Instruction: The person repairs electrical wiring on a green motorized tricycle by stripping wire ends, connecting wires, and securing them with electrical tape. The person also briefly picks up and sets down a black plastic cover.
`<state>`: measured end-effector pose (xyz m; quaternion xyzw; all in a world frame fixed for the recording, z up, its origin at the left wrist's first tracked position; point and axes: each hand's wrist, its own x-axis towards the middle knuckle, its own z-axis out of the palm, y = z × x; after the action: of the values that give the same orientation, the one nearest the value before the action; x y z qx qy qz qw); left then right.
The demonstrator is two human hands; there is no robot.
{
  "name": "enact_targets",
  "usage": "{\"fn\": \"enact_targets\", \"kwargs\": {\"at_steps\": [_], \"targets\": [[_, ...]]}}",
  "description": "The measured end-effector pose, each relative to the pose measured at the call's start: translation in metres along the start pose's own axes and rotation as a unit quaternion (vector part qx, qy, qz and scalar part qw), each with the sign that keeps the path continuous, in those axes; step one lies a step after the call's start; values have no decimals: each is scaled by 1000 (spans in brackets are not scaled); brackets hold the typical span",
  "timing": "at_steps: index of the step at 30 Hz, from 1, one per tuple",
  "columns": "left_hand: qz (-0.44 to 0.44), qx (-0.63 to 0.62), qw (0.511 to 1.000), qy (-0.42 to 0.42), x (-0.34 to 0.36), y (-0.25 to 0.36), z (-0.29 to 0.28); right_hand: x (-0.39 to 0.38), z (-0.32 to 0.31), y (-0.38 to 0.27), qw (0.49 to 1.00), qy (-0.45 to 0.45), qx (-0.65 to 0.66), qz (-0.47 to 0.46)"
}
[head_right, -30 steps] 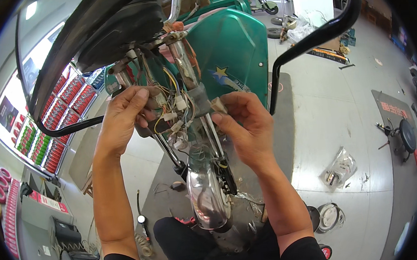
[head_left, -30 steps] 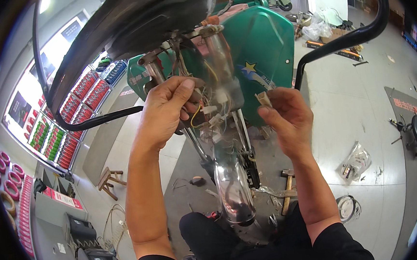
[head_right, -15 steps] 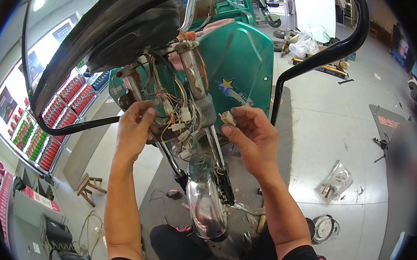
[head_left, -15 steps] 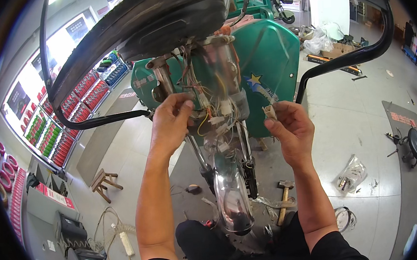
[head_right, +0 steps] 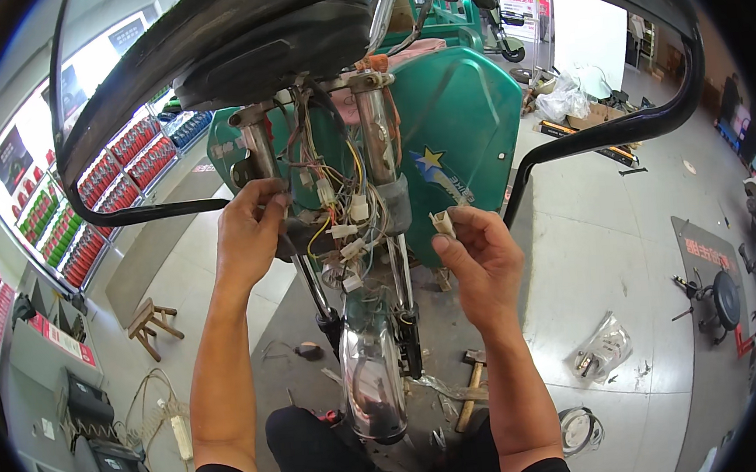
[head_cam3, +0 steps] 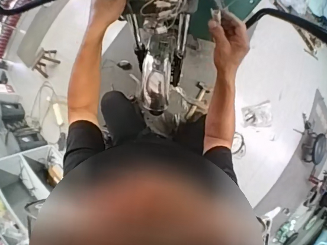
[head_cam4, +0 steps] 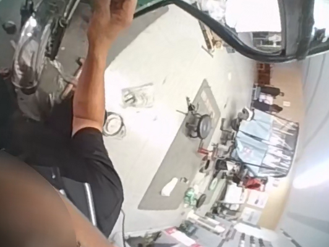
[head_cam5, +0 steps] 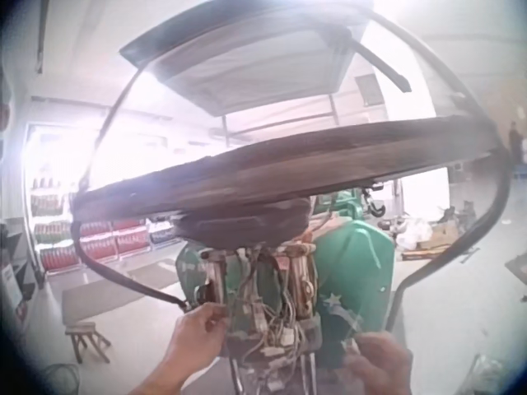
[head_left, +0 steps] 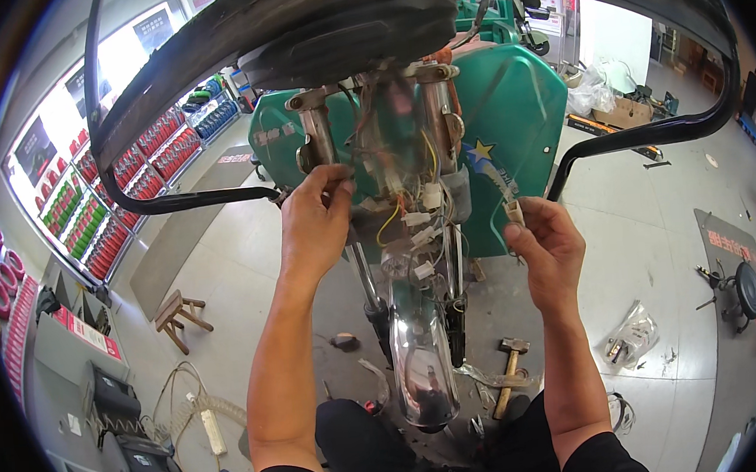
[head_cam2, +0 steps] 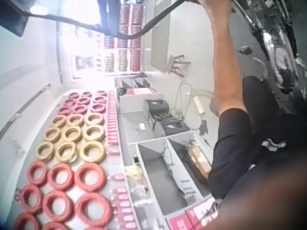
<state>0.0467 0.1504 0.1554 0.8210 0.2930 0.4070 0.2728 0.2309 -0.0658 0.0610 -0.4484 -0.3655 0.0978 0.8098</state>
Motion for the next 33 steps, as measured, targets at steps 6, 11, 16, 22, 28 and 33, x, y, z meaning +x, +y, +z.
{"fn": "enact_targets", "kwargs": {"at_steps": [6,11,16,22,28,33], "targets": [[13,3,1000,-8,8,-4,3,1,0,5,1000,-9,6,4],[61,105,992,-39,23,-2,15,3,5,3,1000,-10,-3,12],[18,120,991,-55,40,-5,22,4,6,-4,1000,-1,11,8],[-49,-42,995,-72,54,-9,31,3,1,-3,1000,-1,20,-5],[-129,-151,978,-71,56,-9,35,3,-6,-8,999,-10,33,-6],[-166,-208,962,-62,55,-2,31,1,-6,-12,999,-11,34,9]]}}
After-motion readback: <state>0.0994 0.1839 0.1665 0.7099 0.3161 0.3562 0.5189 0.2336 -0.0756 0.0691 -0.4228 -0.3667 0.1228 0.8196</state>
